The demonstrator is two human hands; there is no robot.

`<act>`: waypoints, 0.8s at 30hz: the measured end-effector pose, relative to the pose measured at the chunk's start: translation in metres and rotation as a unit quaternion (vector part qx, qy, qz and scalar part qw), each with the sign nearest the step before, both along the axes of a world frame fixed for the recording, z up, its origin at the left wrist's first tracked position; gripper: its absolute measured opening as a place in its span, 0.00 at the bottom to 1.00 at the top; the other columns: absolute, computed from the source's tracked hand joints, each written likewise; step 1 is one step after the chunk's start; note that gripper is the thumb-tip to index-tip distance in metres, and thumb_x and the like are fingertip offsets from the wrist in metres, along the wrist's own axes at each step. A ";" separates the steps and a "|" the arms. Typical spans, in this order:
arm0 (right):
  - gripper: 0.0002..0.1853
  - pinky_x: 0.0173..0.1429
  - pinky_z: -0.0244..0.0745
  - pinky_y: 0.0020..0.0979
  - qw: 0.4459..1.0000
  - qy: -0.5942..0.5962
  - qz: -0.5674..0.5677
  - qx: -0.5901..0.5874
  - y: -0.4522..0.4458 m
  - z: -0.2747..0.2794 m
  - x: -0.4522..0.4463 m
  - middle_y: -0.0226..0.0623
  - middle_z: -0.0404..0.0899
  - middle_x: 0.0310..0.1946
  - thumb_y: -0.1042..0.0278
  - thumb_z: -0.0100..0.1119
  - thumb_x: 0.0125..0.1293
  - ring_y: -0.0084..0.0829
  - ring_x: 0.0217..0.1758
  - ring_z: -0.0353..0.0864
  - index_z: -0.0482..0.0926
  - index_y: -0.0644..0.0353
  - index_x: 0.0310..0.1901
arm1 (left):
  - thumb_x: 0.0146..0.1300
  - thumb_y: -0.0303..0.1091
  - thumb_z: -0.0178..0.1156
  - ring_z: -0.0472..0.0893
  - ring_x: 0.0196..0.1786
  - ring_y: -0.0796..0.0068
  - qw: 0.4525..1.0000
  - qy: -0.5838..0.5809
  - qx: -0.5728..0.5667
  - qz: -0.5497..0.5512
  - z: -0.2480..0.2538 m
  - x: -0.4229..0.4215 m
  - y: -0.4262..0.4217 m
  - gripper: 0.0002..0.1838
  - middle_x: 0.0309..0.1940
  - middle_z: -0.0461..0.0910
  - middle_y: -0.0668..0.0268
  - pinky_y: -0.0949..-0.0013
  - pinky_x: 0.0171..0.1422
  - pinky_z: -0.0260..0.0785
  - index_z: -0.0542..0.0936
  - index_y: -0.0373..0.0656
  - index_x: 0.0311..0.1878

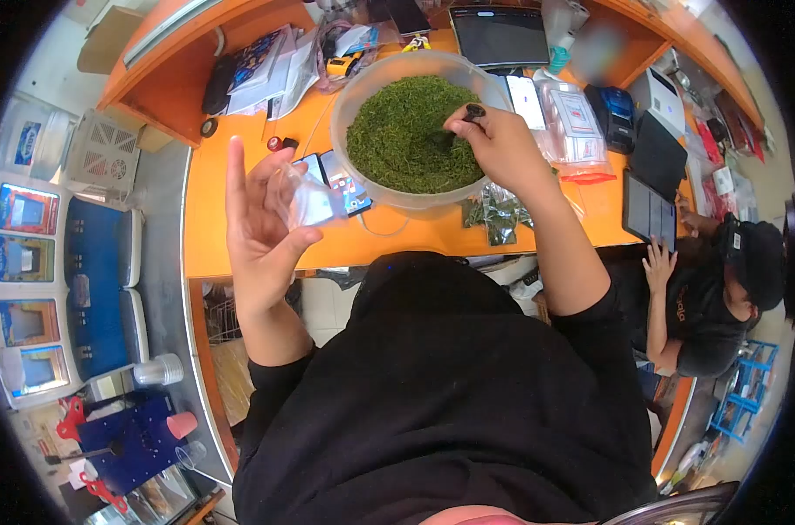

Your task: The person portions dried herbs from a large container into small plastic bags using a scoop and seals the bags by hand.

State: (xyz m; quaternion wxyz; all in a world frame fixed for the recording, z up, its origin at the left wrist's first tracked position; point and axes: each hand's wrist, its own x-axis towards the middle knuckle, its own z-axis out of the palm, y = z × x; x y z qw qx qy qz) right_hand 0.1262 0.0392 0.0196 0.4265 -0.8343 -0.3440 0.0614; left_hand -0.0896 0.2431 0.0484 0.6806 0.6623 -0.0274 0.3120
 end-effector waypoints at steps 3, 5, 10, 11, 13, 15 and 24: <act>0.11 0.40 0.75 0.34 0.997 0.036 -0.026 0.064 -0.004 -0.007 -0.013 0.42 0.83 0.33 0.63 0.57 0.68 0.37 0.33 0.84 0.82 0.62 0.41 | 0.51 0.30 0.74 0.71 0.64 0.63 1.000 0.000 0.028 0.010 -0.003 0.009 0.001 0.54 0.60 0.70 0.56 0.61 0.71 0.59 0.49 0.41 0.76; 0.11 0.42 0.75 0.30 0.992 0.069 -0.047 0.095 -0.003 -0.008 -0.019 0.40 0.83 0.34 0.65 0.56 0.69 0.31 0.35 0.84 0.82 0.64 0.43 | 0.51 0.30 0.74 0.71 0.64 0.64 0.999 0.001 0.027 0.026 -0.008 0.017 0.007 0.53 0.60 0.71 0.57 0.61 0.71 0.59 0.50 0.41 0.76; 0.11 0.42 0.77 0.27 0.973 0.116 -0.075 0.187 -0.005 -0.013 -0.019 0.37 0.84 0.35 0.68 0.53 0.71 0.25 0.35 0.85 0.81 0.65 0.45 | 0.51 0.27 0.73 0.72 0.63 0.65 0.997 0.014 0.030 0.064 -0.006 0.042 0.008 0.51 0.59 0.72 0.56 0.61 0.70 0.61 0.53 0.39 0.74; 0.11 0.42 0.77 0.26 0.966 0.125 -0.085 0.210 -0.006 -0.014 -0.019 0.36 0.84 0.35 0.68 0.53 0.71 0.25 0.35 0.85 0.80 0.66 0.45 | 0.50 0.27 0.73 0.72 0.63 0.65 0.996 0.018 0.041 0.075 -0.005 0.046 0.007 0.51 0.59 0.72 0.56 0.61 0.69 0.61 0.53 0.38 0.74; 0.11 0.42 0.77 0.25 0.950 0.140 -0.103 0.258 -0.008 -0.015 -0.017 0.36 0.83 0.35 0.68 0.52 0.72 0.25 0.35 0.84 0.79 0.67 0.47 | 0.49 0.25 0.73 0.72 0.63 0.64 0.994 0.009 0.070 0.082 -0.003 0.059 0.003 0.51 0.59 0.72 0.55 0.61 0.69 0.62 0.54 0.37 0.74; 0.11 0.41 0.77 0.24 0.938 0.148 -0.128 0.287 -0.011 -0.014 -0.018 0.38 0.82 0.35 0.68 0.51 0.73 0.25 0.35 0.83 0.77 0.67 0.47 | 0.47 0.23 0.74 0.73 0.62 0.64 0.993 0.002 0.084 0.079 -0.004 0.073 0.004 0.51 0.59 0.72 0.54 0.61 0.69 0.62 0.55 0.38 0.73; 0.11 0.46 0.78 0.26 0.866 0.050 -0.201 0.456 -0.032 0.002 -0.012 0.38 0.80 0.37 0.68 0.49 0.74 0.25 0.37 0.81 0.74 0.67 0.48 | 0.42 0.36 0.79 0.76 0.58 0.59 0.963 0.109 0.218 0.115 -0.009 0.107 -0.012 0.57 0.53 0.76 0.53 0.61 0.66 0.66 0.54 0.34 0.73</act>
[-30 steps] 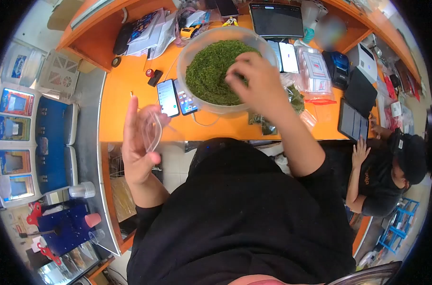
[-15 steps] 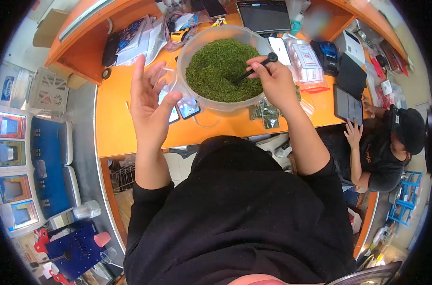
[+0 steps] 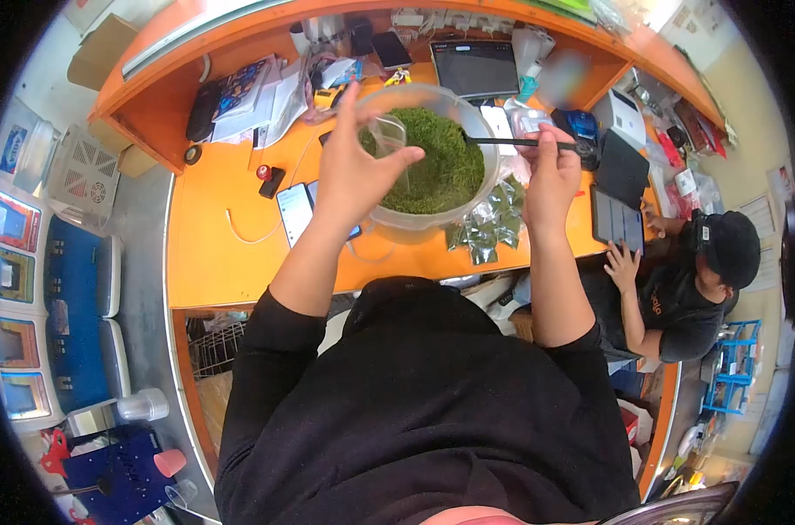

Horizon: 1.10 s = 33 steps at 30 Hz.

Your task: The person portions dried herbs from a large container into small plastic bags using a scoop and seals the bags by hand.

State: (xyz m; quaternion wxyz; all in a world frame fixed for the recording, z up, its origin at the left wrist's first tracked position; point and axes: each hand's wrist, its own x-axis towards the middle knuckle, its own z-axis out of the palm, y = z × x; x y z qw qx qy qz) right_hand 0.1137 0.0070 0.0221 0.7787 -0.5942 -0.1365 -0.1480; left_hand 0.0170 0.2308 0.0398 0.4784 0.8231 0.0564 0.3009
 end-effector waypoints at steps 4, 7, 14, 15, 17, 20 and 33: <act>0.08 0.51 0.77 0.27 0.993 -0.112 -0.013 0.022 0.012 0.021 -0.014 0.40 0.80 0.41 0.73 0.49 0.73 0.26 0.43 0.81 0.74 0.68 0.47 | 0.42 0.42 0.78 0.76 0.56 0.53 0.990 0.048 0.132 0.021 0.011 0.008 -0.022 0.60 0.51 0.77 0.51 0.57 0.64 0.65 0.51 0.29 0.72; 0.05 0.55 0.74 0.29 0.977 -0.206 -0.019 -0.045 0.014 0.018 -0.026 0.43 0.81 0.42 0.79 0.50 0.71 0.30 0.46 0.81 0.75 0.67 0.44 | 0.42 0.43 0.77 0.76 0.55 0.50 0.984 0.045 0.172 0.019 0.007 0.015 -0.028 0.61 0.49 0.77 0.50 0.55 0.64 0.64 0.48 0.29 0.72; 0.07 0.44 0.78 0.35 0.879 -0.457 0.029 -0.132 0.019 0.012 -0.032 0.44 0.83 0.34 0.86 0.56 0.58 0.41 0.38 0.84 0.78 0.64 0.37 | 0.42 0.40 0.77 0.78 0.53 0.52 0.983 0.093 0.160 0.016 0.007 0.024 -0.031 0.61 0.50 0.78 0.50 0.59 0.59 0.68 0.47 0.29 0.73; 0.09 0.44 0.78 0.35 0.871 -0.466 0.019 -0.153 0.018 0.016 -0.036 0.44 0.83 0.35 0.87 0.56 0.57 0.41 0.39 0.84 0.78 0.64 0.37 | 0.42 0.40 0.78 0.79 0.52 0.54 0.981 0.097 0.167 0.019 0.007 0.024 -0.031 0.61 0.51 0.78 0.50 0.61 0.57 0.71 0.47 0.29 0.73; 0.12 0.45 0.78 0.35 0.853 -0.484 -0.001 -0.195 0.017 0.019 -0.041 0.43 0.83 0.36 0.90 0.55 0.54 0.41 0.41 0.84 0.79 0.63 0.37 | 0.42 0.39 0.77 0.80 0.52 0.55 0.982 0.072 0.171 0.028 0.005 0.021 -0.031 0.61 0.50 0.79 0.51 0.61 0.57 0.71 0.48 0.30 0.73; 0.15 0.47 0.78 0.36 0.910 -0.343 0.003 -0.234 0.019 0.015 -0.037 0.42 0.83 0.38 0.92 0.52 0.52 0.42 0.44 0.84 0.79 0.64 0.38 | 0.43 0.39 0.77 0.81 0.49 0.57 0.988 0.042 0.145 0.030 0.009 0.015 -0.028 0.60 0.46 0.79 0.54 0.62 0.55 0.73 0.48 0.36 0.74; 0.23 0.47 0.76 0.34 0.942 -0.023 0.229 -0.246 0.043 0.005 -0.036 0.40 0.82 0.43 0.70 0.67 0.60 0.34 0.45 0.83 0.68 0.61 0.54 | 0.58 0.36 0.70 0.82 0.38 0.74 0.973 -0.032 -0.175 -0.150 0.002 0.014 -0.030 0.35 0.42 0.82 0.61 0.68 0.43 0.76 0.68 0.37 0.66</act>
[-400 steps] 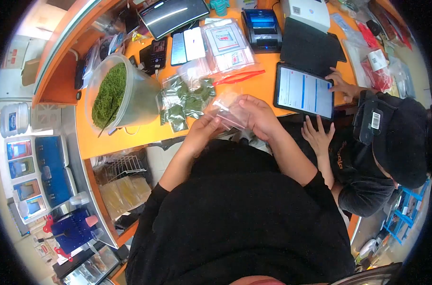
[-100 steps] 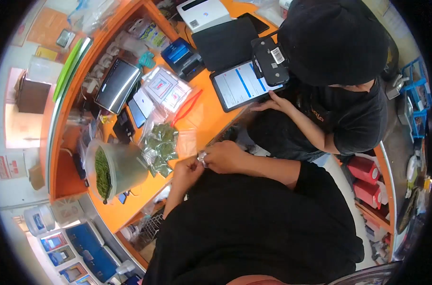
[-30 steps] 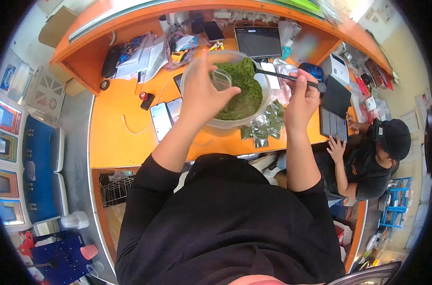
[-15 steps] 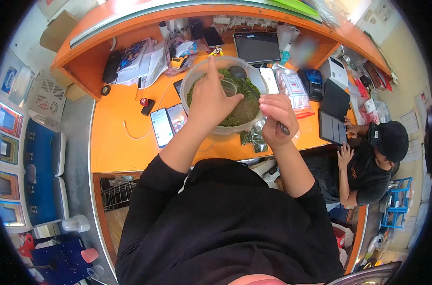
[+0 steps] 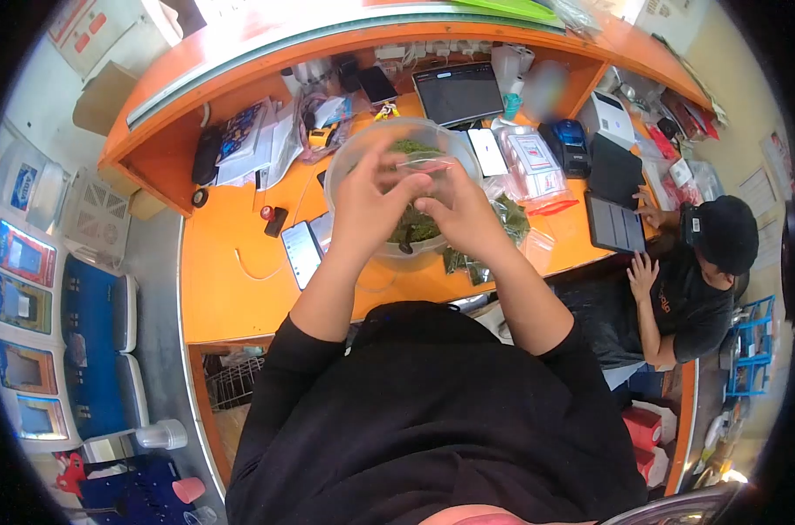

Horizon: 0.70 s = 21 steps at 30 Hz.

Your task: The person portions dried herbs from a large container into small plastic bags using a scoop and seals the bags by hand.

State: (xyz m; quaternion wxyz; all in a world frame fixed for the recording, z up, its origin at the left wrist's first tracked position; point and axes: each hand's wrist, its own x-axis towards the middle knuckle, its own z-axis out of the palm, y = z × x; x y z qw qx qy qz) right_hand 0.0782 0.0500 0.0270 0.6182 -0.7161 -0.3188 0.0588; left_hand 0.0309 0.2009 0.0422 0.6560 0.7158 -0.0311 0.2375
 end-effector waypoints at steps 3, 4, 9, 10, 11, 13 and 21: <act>0.18 0.42 0.75 0.26 0.998 0.039 -0.028 0.038 -0.010 -0.002 0.001 0.34 0.84 0.40 0.70 0.68 0.60 0.24 0.40 0.82 0.74 0.62 0.50 | 0.65 0.30 0.63 0.81 0.36 0.79 0.996 0.038 -0.077 -0.032 -0.006 -0.006 -0.003 0.16 0.37 0.83 0.65 0.74 0.41 0.75 0.78 0.33 0.54; 0.16 0.40 0.74 0.23 0.997 0.049 -0.055 0.036 -0.014 0.000 0.000 0.32 0.84 0.39 0.71 0.68 0.60 0.21 0.38 0.81 0.76 0.62 0.48 | 0.66 0.29 0.62 0.81 0.35 0.80 0.995 0.037 -0.087 -0.040 -0.006 -0.008 -0.007 0.13 0.36 0.83 0.65 0.75 0.40 0.75 0.79 0.33 0.51; 0.10 0.37 0.72 0.18 0.980 0.133 -0.056 0.139 -0.039 0.008 -0.013 0.29 0.84 0.33 0.72 0.69 0.60 0.14 0.34 0.78 0.81 0.64 0.42 | 0.67 0.28 0.60 0.79 0.34 0.84 0.995 0.058 -0.072 -0.040 -0.011 -0.019 -0.027 0.07 0.32 0.82 0.67 0.79 0.37 0.73 0.80 0.33 0.43; 0.10 0.37 0.72 0.17 0.981 0.127 -0.062 0.135 -0.043 0.007 -0.016 0.29 0.84 0.32 0.72 0.69 0.60 0.14 0.33 0.78 0.81 0.64 0.41 | 0.68 0.28 0.60 0.79 0.33 0.84 0.996 0.049 -0.066 -0.035 -0.012 -0.022 -0.032 0.07 0.32 0.81 0.68 0.80 0.37 0.73 0.79 0.33 0.42; 0.09 0.37 0.72 0.17 0.980 0.125 -0.058 0.146 -0.047 0.005 -0.019 0.29 0.84 0.32 0.73 0.69 0.60 0.14 0.33 0.79 0.81 0.65 0.41 | 0.68 0.29 0.59 0.79 0.33 0.84 0.997 0.040 -0.059 -0.030 -0.012 -0.026 -0.040 0.07 0.31 0.81 0.68 0.80 0.36 0.72 0.79 0.34 0.42; 0.09 0.37 0.73 0.18 0.978 0.119 -0.050 0.165 -0.058 0.002 -0.022 0.30 0.84 0.32 0.73 0.68 0.60 0.15 0.33 0.79 0.81 0.65 0.41 | 0.69 0.29 0.59 0.79 0.33 0.84 0.997 0.026 -0.066 -0.039 -0.010 -0.032 -0.051 0.07 0.30 0.80 0.69 0.80 0.36 0.71 0.78 0.34 0.41; 0.05 0.40 0.76 0.20 0.970 0.168 -0.057 0.168 -0.117 0.010 -0.024 0.31 0.83 0.31 0.79 0.67 0.60 0.17 0.33 0.80 0.80 0.64 0.36 | 0.72 0.30 0.54 0.79 0.34 0.81 0.997 0.023 -0.024 -0.075 -0.014 -0.029 -0.092 0.07 0.32 0.79 0.67 0.78 0.41 0.72 0.75 0.35 0.43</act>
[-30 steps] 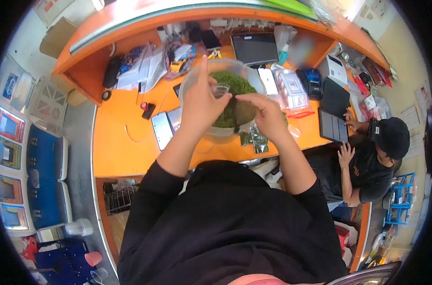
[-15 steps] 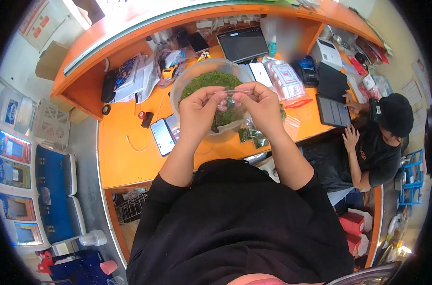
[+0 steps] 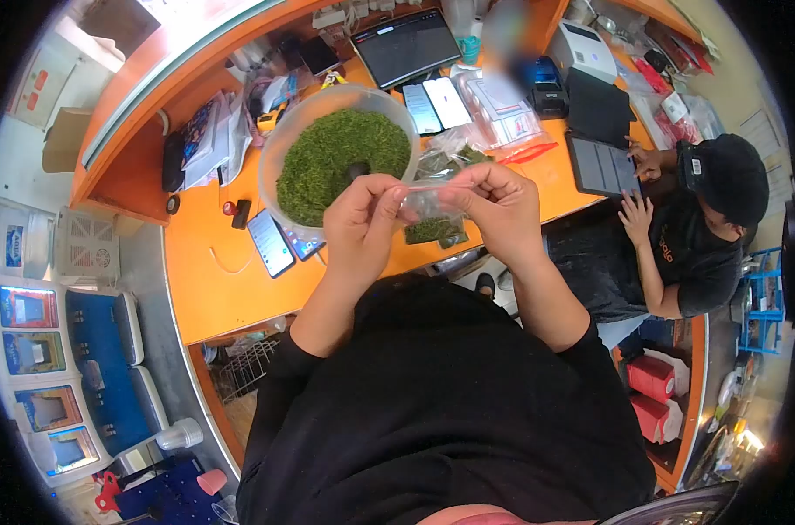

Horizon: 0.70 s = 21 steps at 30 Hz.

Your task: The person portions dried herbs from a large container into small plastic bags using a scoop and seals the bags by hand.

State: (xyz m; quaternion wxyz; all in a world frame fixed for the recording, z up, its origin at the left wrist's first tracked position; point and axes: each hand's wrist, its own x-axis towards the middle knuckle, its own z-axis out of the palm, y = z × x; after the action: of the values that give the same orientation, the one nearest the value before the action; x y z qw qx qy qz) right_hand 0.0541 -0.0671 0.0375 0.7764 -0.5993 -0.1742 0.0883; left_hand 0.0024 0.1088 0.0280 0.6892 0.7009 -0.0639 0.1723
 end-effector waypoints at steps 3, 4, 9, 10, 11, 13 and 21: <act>0.05 0.38 0.75 0.19 1.000 -0.010 0.002 0.000 -0.020 -0.007 0.009 0.32 0.83 0.31 0.79 0.66 0.60 0.16 0.33 0.80 0.80 0.64 0.37 | 0.71 0.28 0.54 0.79 0.35 0.82 0.999 0.018 -0.039 -0.012 -0.010 0.008 -0.022 0.05 0.33 0.79 0.67 0.78 0.41 0.72 0.75 0.35 0.43; 0.04 0.38 0.75 0.19 1.000 -0.016 0.003 0.004 -0.027 -0.008 0.013 0.32 0.83 0.31 0.79 0.66 0.60 0.16 0.33 0.80 0.80 0.64 0.37 | 0.70 0.27 0.55 0.79 0.36 0.83 0.997 0.027 -0.063 -0.019 -0.012 0.012 -0.029 0.05 0.33 0.79 0.68 0.79 0.40 0.72 0.75 0.35 0.43; 0.05 0.42 0.77 0.22 0.994 0.050 0.085 -0.040 -0.057 -0.010 0.023 0.33 0.84 0.34 0.76 0.66 0.62 0.18 0.35 0.81 0.82 0.66 0.39 | 0.69 0.25 0.57 0.79 0.38 0.82 0.998 0.032 -0.005 -0.054 -0.028 0.022 -0.060 0.04 0.38 0.77 0.67 0.77 0.41 0.73 0.75 0.35 0.43; 0.06 0.43 0.77 0.22 0.992 0.051 0.096 -0.057 -0.062 -0.013 0.025 0.33 0.84 0.34 0.75 0.66 0.62 0.18 0.36 0.80 0.83 0.66 0.39 | 0.68 0.25 0.57 0.79 0.38 0.82 0.998 0.032 -0.005 -0.050 -0.034 0.024 -0.067 0.04 0.37 0.77 0.67 0.77 0.41 0.73 0.75 0.35 0.43; 0.06 0.43 0.76 0.22 0.993 0.040 0.088 -0.063 -0.067 -0.020 0.027 0.33 0.83 0.34 0.75 0.66 0.62 0.18 0.36 0.80 0.83 0.66 0.39 | 0.68 0.25 0.57 0.79 0.38 0.82 0.998 0.035 -0.005 -0.047 -0.038 0.026 -0.074 0.04 0.37 0.77 0.67 0.77 0.41 0.73 0.75 0.35 0.43; 0.06 0.42 0.75 0.22 0.995 0.017 0.070 -0.074 -0.076 -0.045 0.031 0.32 0.83 0.34 0.74 0.65 0.62 0.17 0.36 0.79 0.83 0.66 0.39 | 0.68 0.25 0.57 0.80 0.38 0.81 0.997 0.053 -0.022 -0.045 -0.044 0.027 -0.087 0.03 0.36 0.77 0.68 0.78 0.40 0.73 0.76 0.36 0.43; 0.05 0.41 0.72 0.21 0.992 0.096 0.073 -0.043 -0.114 -0.093 0.064 0.29 0.82 0.32 0.75 0.65 0.62 0.16 0.36 0.77 0.83 0.64 0.39 | 0.68 0.24 0.56 0.81 0.38 0.79 0.983 0.131 -0.125 0.017 -0.076 0.056 -0.124 0.02 0.35 0.82 0.64 0.75 0.45 0.74 0.77 0.36 0.42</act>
State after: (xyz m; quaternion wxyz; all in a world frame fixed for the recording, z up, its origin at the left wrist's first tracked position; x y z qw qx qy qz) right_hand 0.1177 -0.1816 -0.0551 0.7546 -0.6066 -0.1375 0.2091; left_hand 0.0583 -0.0153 -0.0480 0.7709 0.6265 0.0607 0.0978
